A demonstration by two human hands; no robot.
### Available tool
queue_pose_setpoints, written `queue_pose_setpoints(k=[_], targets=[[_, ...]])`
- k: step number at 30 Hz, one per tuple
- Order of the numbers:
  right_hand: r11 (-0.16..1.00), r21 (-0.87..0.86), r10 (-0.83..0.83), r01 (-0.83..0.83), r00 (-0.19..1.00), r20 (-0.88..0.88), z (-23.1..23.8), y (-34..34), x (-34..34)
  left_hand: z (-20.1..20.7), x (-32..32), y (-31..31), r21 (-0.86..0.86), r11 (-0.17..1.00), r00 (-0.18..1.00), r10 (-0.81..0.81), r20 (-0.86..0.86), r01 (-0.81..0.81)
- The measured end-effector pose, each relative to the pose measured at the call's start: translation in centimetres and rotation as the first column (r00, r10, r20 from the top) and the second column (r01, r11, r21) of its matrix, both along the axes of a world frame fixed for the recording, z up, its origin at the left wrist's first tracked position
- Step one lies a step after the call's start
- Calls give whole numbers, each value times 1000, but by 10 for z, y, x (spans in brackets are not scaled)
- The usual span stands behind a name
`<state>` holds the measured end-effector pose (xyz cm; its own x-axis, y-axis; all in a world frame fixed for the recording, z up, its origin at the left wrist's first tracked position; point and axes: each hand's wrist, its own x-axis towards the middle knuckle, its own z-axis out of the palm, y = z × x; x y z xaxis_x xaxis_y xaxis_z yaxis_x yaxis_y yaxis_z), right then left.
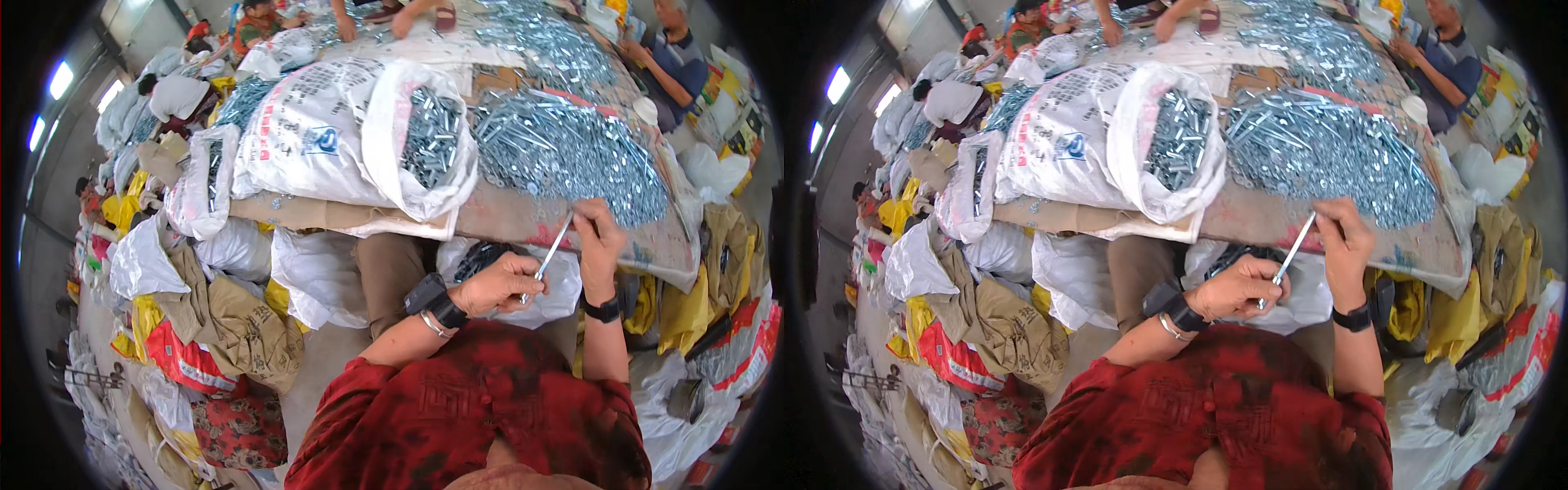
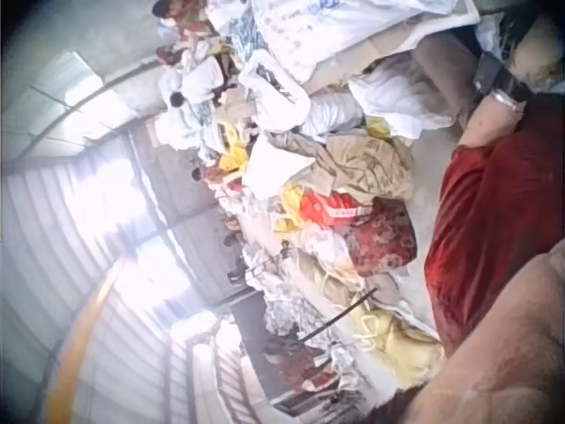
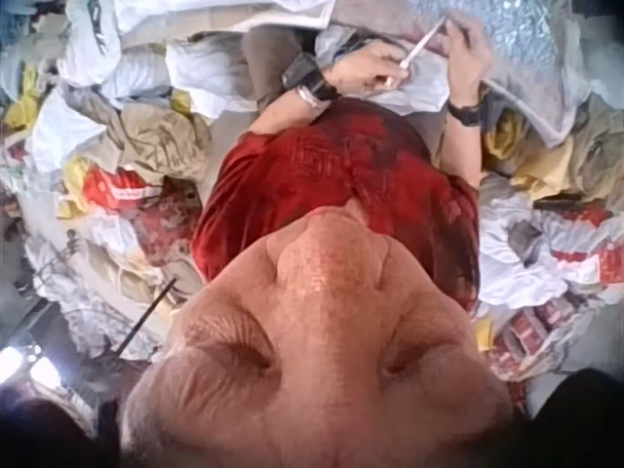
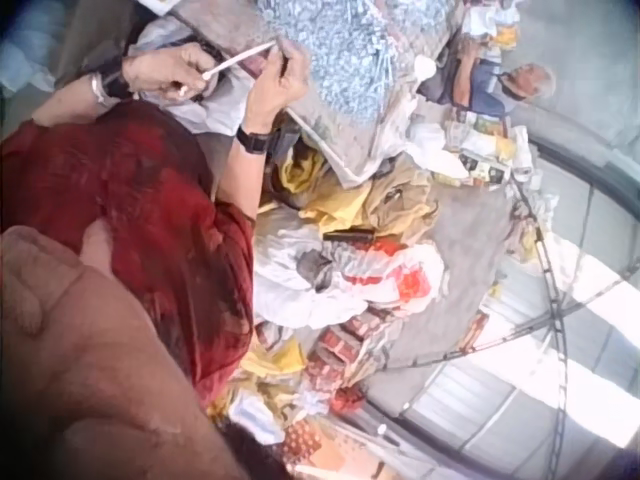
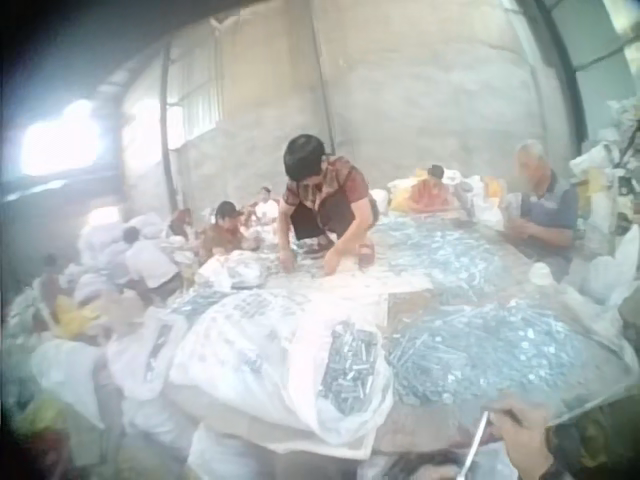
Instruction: Assembling metal bolts by sliding washers and sleeves onto them at a factory workbench.
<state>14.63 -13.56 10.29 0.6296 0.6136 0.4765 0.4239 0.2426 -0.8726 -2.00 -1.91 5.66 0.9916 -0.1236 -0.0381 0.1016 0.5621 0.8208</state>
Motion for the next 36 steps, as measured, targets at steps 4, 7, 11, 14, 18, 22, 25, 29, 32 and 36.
queue_pose_setpoints(k=[4, 7, 11, 14, 18, 22, 25, 29, 32, 36], targets=[[996, 81, 49, -38, 989, -142, 6, 9, -1, 8, 4, 8, -50, 999, 998, 5, -57, -8], [995, 94, 26, -33, 997, 78, -3, 11, 2, 4, 6, 11, -133, 991, 1000, -9, -19, 6], [988, 49, -147, 145, 802, 579, 1, 12, 5, 2, 8, 13, 18, 997, 997, 75, -21, -75], [963, 161, -268, 215, 754, 599, -9, 26, 21, -4, 15, 15, 314, 905, 957, 274, 90, -289], [950, -215, -90, 226, 859, 504, -38, 52, 61, -18, 15, 26, 264, 833, 858, 512, -32, -487], [717, -594, 194, 364, 716, 671, -47, 77, 46, -28, 11, 34, 188, 796, 794, 599, -105, -576], [651, -670, 236, 356, 744, 625, -46, 67, 63, -32, 7, 45, 181, 773, 772, 629, -92, -608], [828, -520, -50, 209, 952, 302, -36, 54, 84, -32, 12, 46, 197, 778, 781, 619, -83, -596], [671, -509, -120, 540, 756, 644, -43, 50, 83, -29, 10, 44, 295, 791, 812, 579, -78, -536], [628, -517, 19, 581, 654, 757, -58, 41, 85, -31, 10, 41, 353, 815, 862, 506, -45, -460]])
